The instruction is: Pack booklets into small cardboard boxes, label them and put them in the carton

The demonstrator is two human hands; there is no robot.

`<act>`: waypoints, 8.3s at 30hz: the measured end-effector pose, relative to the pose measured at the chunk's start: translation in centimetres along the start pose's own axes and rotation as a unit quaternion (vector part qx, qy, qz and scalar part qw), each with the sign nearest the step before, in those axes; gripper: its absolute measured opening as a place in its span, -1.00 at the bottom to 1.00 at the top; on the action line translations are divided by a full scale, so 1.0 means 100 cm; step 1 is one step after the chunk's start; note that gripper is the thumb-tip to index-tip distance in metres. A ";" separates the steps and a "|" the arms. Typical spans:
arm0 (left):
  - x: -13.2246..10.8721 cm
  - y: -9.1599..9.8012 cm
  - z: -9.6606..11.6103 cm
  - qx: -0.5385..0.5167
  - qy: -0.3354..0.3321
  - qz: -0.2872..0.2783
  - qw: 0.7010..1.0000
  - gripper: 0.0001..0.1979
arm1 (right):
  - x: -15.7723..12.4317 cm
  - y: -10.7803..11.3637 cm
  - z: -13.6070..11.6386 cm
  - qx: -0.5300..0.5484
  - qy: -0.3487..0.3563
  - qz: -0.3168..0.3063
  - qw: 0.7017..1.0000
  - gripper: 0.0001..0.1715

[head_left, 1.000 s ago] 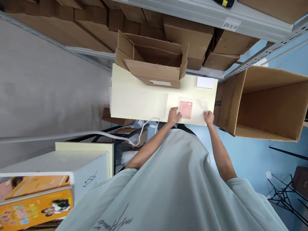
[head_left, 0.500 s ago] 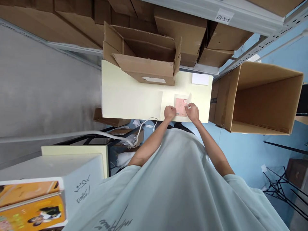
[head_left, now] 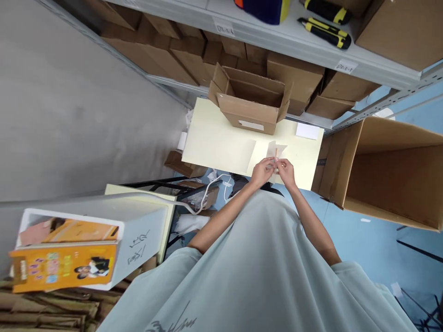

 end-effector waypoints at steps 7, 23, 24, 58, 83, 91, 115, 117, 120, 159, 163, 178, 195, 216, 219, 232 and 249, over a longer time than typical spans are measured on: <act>-0.018 0.033 0.004 -0.009 -0.020 -0.032 0.999 -0.67 | -0.003 -0.025 -0.018 -0.089 0.050 0.052 0.993 -0.56; 0.034 0.166 -0.027 -0.300 0.160 -0.104 0.934 -0.38 | -0.032 -0.084 -0.082 0.013 0.022 0.022 0.999 -0.36; 0.037 0.172 -0.023 -0.305 0.153 -0.118 0.933 -0.38 | -0.034 -0.089 -0.087 0.018 0.021 0.034 0.999 -0.33; 0.061 0.238 0.034 -0.299 0.073 -0.066 0.949 -0.36 | -0.050 -0.124 -0.180 -0.091 0.181 0.261 0.944 -0.48; 0.076 0.217 0.061 -0.227 0.068 -0.070 0.969 -0.34 | -0.045 -0.073 -0.188 0.053 0.142 0.041 0.988 -0.66; 0.070 0.215 0.070 -0.307 0.110 -0.020 0.945 -0.40 | -0.028 -0.075 -0.171 0.050 0.105 0.094 0.989 -0.44; 0.065 0.213 0.062 -0.159 0.018 -0.012 0.987 -0.49 | -0.038 -0.104 -0.176 0.056 0.053 0.061 0.995 -0.44; 0.072 0.222 0.059 -0.150 0.022 0.006 0.988 -0.46 | -0.037 -0.099 -0.183 0.056 0.060 0.049 0.995 -0.42; 0.080 0.229 0.058 -0.190 0.036 -0.069 0.979 -0.45 | -0.034 -0.095 -0.192 0.055 0.069 0.026 0.996 -0.44; 0.163 0.228 0.044 0.196 -0.144 0.068 0.968 -0.66 | 0.085 -0.044 -0.180 0.035 0.168 0.104 0.980 -0.54; 0.161 0.235 0.041 0.171 -0.147 0.045 0.973 -0.67 | 0.090 -0.044 -0.182 0.021 0.179 0.095 0.979 -0.51; 0.043 0.242 0.031 0.134 -0.187 0.011 0.973 -0.82 | -0.039 -0.026 -0.144 -0.034 0.155 0.101 0.982 -0.49; 0.020 0.244 0.009 0.147 -0.247 -0.015 0.958 -0.88 | -0.076 -0.106 -0.234 -0.521 0.260 -0.057 0.811 -0.54; 0.012 0.246 0.006 0.182 -0.259 0.008 0.949 -0.84 | 0.003 -0.135 -0.174 -0.633 0.094 -0.196 0.743 -0.38; 0.010 0.245 0.011 0.189 -0.265 0.022 0.945 -0.82 | -0.015 -0.097 -0.185 -0.600 0.156 -0.107 0.777 -0.44; -0.008 0.240 0.020 0.202 -0.255 -0.044 0.945 -0.84 | 0.028 -0.052 -0.200 -0.561 0.202 -0.028 0.802 -0.43; 0.010 0.216 0.012 0.234 -0.205 -0.153 0.938 -0.63 | 0.059 -0.062 -0.126 -0.049 0.051 -0.029 0.997 -0.23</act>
Point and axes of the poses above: each hand's wrist, its own x-axis towards the middle knuckle, its own y-axis out of the back of the hand, z = x × y, the point moved 2 cm from there along x, towards the middle knuckle, and after that the axes turned 5 degrees about z, right-handed, at the moved point
